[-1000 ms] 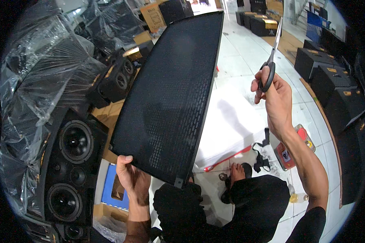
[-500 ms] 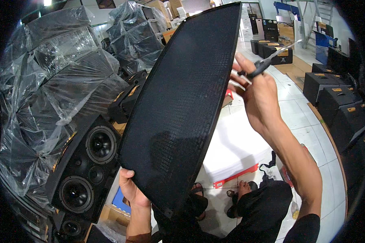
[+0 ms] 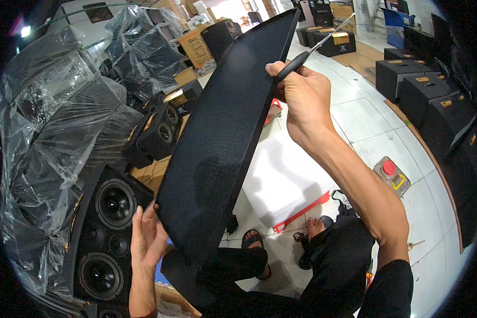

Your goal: The person sits on the floor and uses scissors to trim the edges of a black textured mat. After cutting, the person picks up a small black fabric piece, applies liquid from a bottle, and wipes the scissors with the fabric.

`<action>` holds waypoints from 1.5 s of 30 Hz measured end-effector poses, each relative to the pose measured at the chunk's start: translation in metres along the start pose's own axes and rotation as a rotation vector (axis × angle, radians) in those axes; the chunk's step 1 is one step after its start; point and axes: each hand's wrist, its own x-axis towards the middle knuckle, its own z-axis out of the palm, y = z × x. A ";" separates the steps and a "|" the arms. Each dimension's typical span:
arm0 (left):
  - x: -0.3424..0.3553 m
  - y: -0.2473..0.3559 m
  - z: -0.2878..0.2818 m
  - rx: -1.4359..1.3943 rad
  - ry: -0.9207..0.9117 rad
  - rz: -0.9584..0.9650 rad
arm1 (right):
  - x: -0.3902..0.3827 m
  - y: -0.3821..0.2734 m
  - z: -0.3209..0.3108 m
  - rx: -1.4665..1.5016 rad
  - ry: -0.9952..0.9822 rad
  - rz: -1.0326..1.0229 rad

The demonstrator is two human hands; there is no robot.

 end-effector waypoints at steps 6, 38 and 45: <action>0.050 0.002 0.030 0.952 -0.052 0.298 | 0.006 0.024 -0.015 -0.213 0.012 -0.029; 0.197 -0.137 0.047 -0.716 -1.230 -0.257 | -0.067 0.039 -0.005 -0.483 -0.357 0.321; 0.196 -0.134 0.041 -0.769 -1.402 -0.255 | -0.082 0.043 0.007 -0.491 -0.423 0.375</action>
